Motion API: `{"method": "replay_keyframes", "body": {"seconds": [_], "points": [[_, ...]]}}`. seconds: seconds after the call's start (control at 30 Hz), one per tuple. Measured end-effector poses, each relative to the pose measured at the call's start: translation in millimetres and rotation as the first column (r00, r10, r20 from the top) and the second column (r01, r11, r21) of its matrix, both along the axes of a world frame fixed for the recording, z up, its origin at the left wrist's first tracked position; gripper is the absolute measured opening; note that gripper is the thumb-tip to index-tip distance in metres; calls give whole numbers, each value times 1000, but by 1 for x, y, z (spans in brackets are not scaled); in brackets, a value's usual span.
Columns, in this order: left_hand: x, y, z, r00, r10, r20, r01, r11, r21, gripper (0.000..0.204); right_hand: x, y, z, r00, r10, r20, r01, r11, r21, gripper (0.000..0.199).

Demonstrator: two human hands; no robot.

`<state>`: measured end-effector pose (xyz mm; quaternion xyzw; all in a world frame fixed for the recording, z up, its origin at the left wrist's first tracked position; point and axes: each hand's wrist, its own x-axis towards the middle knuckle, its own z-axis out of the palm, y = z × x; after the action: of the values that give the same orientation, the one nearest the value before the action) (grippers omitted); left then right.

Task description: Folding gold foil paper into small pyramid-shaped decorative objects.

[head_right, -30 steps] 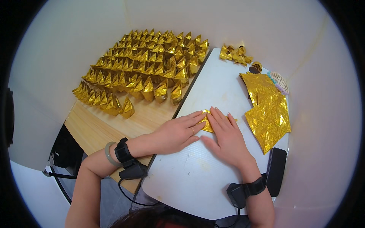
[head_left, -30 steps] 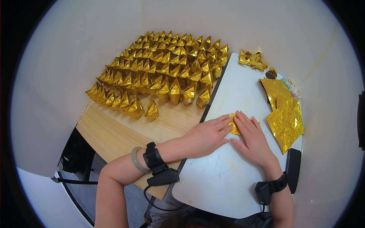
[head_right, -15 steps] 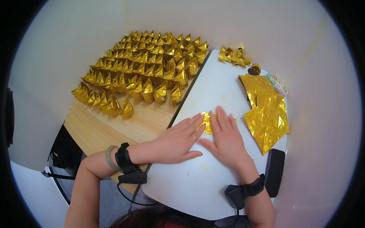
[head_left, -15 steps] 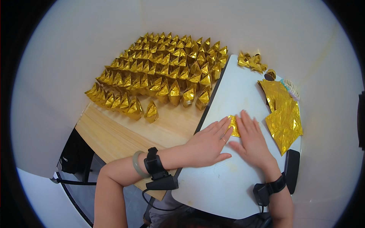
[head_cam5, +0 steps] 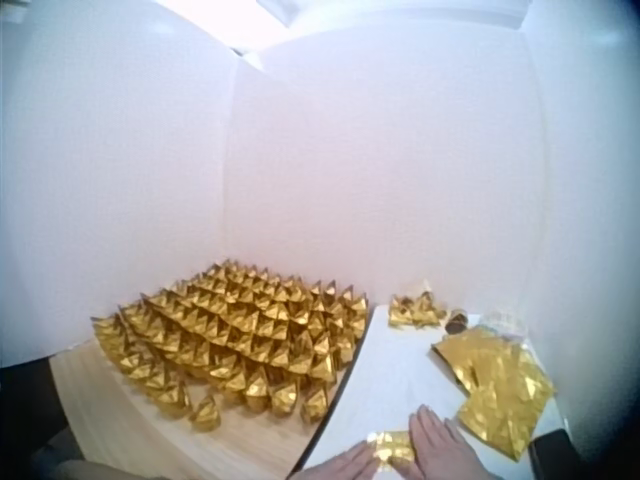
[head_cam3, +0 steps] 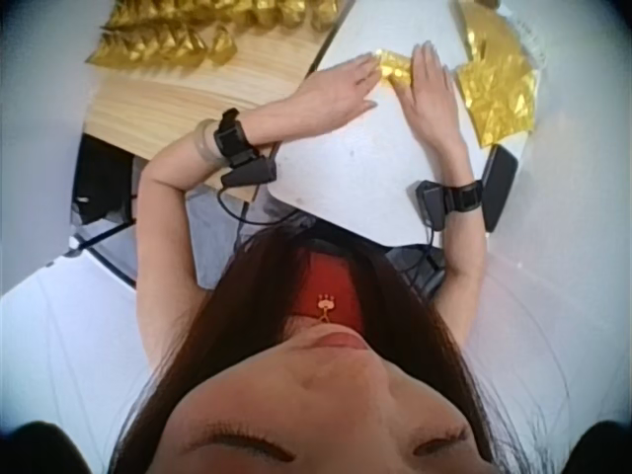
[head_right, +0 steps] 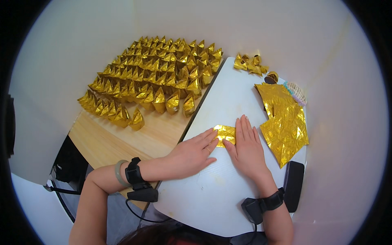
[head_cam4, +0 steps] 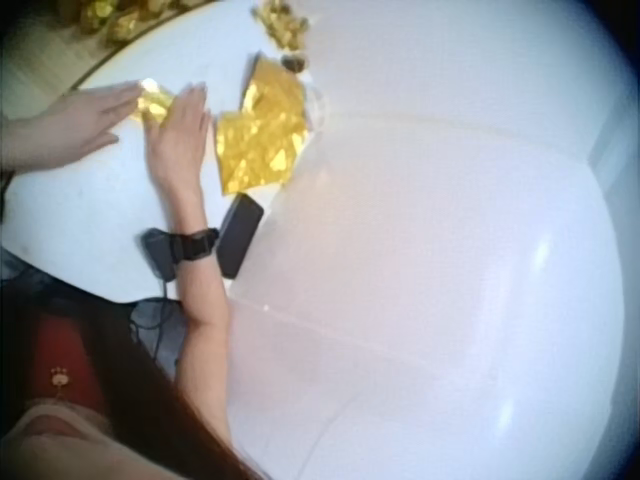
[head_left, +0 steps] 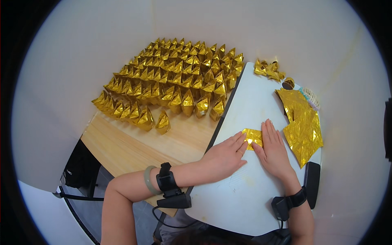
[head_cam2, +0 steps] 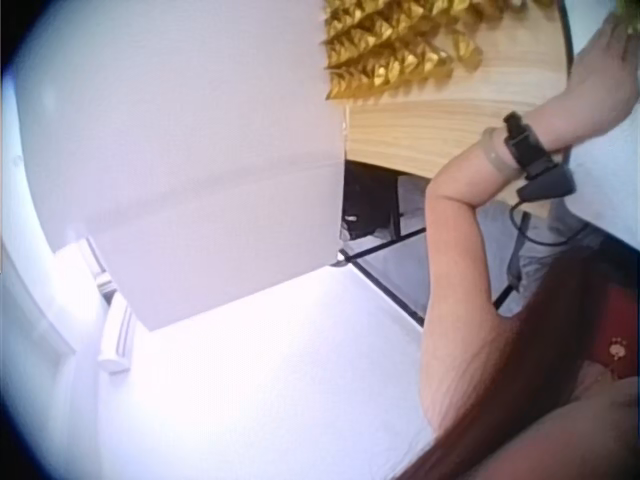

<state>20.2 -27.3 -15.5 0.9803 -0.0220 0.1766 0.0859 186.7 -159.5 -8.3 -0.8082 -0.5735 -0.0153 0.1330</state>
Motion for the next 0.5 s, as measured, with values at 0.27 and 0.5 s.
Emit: {"method": "replay_keyframes", "body": {"seconds": [0.27, 0.5], "points": [[-2, 7, 3, 985, 33, 168, -37, 999, 23, 22, -10, 2, 28, 978, 183, -97, -165, 972, 165, 58], [0, 6, 15, 968, 69, 243, -42, 992, -117, 23, -5, 3, 22, 965, 260, 36, -258, 914, 314, 34]]}}
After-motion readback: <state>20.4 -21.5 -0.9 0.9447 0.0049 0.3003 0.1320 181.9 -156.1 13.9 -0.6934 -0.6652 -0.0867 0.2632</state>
